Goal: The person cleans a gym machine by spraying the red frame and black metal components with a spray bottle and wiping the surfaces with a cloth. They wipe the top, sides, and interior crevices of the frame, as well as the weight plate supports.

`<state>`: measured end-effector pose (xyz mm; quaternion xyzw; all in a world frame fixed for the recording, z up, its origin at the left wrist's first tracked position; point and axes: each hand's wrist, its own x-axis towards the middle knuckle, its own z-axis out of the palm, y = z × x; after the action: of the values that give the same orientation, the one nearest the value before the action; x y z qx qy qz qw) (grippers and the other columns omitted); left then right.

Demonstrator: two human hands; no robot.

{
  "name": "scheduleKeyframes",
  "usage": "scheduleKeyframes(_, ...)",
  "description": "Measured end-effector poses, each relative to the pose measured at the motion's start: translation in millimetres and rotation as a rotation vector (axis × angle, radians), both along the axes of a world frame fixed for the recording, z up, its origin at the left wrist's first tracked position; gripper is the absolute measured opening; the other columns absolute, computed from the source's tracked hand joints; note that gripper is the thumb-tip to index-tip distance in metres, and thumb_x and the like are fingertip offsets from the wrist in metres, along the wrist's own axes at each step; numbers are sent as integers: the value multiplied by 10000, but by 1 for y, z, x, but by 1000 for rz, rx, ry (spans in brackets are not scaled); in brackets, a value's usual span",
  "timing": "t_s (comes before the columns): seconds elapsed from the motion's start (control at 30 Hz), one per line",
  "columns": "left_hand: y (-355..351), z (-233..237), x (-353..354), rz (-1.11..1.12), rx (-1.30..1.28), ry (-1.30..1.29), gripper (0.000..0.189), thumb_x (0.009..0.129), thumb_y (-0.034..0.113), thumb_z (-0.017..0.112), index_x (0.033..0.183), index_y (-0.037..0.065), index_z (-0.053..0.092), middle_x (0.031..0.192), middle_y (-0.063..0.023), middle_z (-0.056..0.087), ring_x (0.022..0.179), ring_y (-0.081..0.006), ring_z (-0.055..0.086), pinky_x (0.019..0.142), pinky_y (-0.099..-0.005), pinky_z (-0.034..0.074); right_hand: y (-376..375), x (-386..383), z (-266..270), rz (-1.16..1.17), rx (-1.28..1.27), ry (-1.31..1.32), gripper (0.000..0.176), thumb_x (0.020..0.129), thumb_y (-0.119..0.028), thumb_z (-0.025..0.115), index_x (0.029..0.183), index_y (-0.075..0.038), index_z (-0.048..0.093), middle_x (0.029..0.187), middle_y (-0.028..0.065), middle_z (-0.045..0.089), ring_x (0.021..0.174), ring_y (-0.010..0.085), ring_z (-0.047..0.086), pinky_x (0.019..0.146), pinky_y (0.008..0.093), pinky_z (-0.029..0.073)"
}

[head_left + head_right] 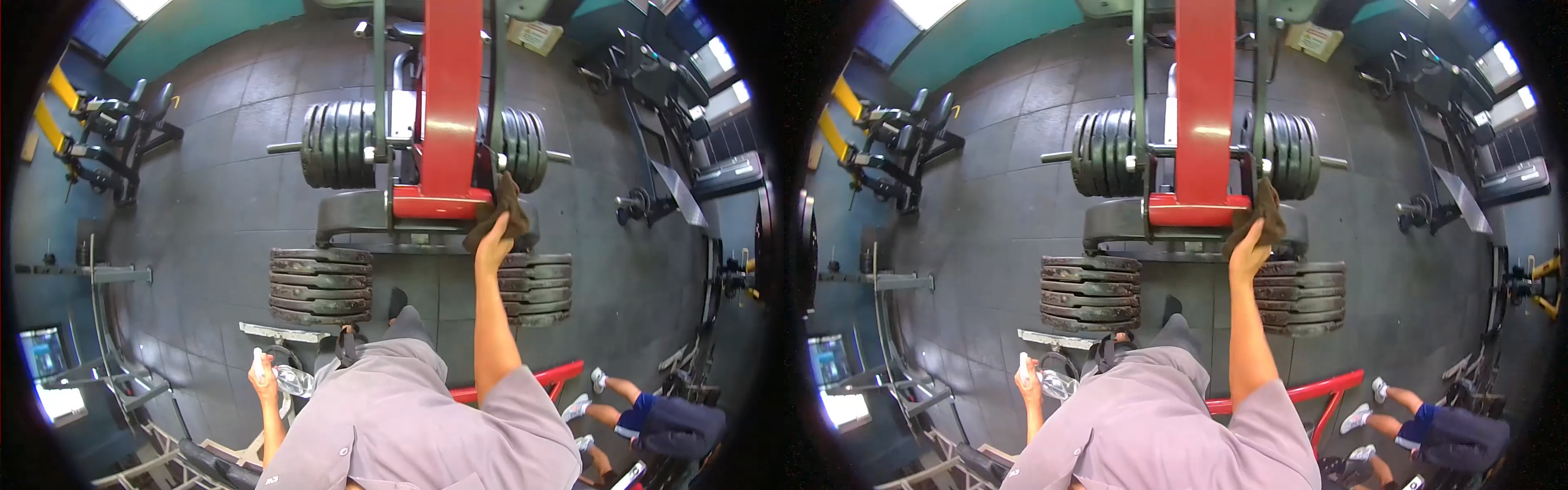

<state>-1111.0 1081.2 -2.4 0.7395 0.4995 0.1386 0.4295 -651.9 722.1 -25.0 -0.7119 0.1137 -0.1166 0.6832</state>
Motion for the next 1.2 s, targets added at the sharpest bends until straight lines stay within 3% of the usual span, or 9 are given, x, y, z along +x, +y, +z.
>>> scheduleKeyframes(0.07,-5,3,-5,26,-5,18,477,990,423,571,935,-40,672,799,-97,672,629,-150,602,559,-304,503,30,-28,19,109,115,-140,577,1000,-333,533,1411,63,448,1485,198,436,1360,291,446,1127,390,320)
scheduleKeyframes(0.17,-12,-5,-5,30,-10,53,472,988,417,568,909,-33,686,760,-92,668,614,-162,605,564,-314,500,70,1,38,459,-794,-408,793,820,-281,722,1510,-97,377,1622,161,215,1493,412,150,1190,581,64)
scheduleKeyframes(0.2,-13,-6,-4,-11,21,85,468,987,413,567,892,-29,687,749,-94,667,613,-167,608,564,-318,497,90,13,40,446,-1082,-406,874,747,-283,763,1521,-177,372,1634,163,156,1477,494,81,1141,692,64)
scheduleKeyframes(0.4,-15,-16,-11,-17,122,161,413,979,363,586,840,-11,691,682,-106,633,607,-203,610,565,-370,465,151,178,148,253,-1371,-666,1107,613,-250,816,1561,-192,247,1630,196,126,1440,533,157,1084,737,191)
scheduleKeyframes(0.67,-15,-4,-39,47,183,100,355,970,286,613,825,-34,664,679,-124,597,607,-243,586,569,-390,446,199,313,199,-17,-1501,-741,798,786,-462,714,1491,-249,408,1604,115,243,1422,542,192,1062,765,183)
scheduleKeyframes(0.87,34,-16,-73,-7,114,111,364,962,301,625,804,-26,653,671,-120,592,609,-253,584,577,-392,448,203,174,111,209,-1105,-702,706,928,-450,582,1446,3,425,1554,214,304,1438,497,197,1130,687,152)
scheduleKeyframes(0.97,71,-26,-91,-37,66,116,382,960,331,624,807,-17,661,684,-123,616,621,-247,599,587,-388,459,219,43,35,303,-1069,94,681,888,-417,643,1430,-44,471,1511,278,342,1446,417,249,1179,557,194)
scheduleKeyframes(1.03,104,-29,-94,-43,-4,154,399,955,370,629,819,-2,677,694,-128,637,640,-251,618,607,-395,475,214,-28,24,524,-1530,-354,567,819,-338,709,1296,-49,605,1458,135,483,1437,363,278,1162,568,212)
scheduleKeyframes(1.2,211,-69,-127,-235,14,130,455,967,425,611,882,-16,685,715,-68,653,634,-137,604,580,-315,488,227,-121,-41,291,-895,-205,367,893,-301,659,1178,-70,673,1331,148,589,1254,386,494,1080,492,334)
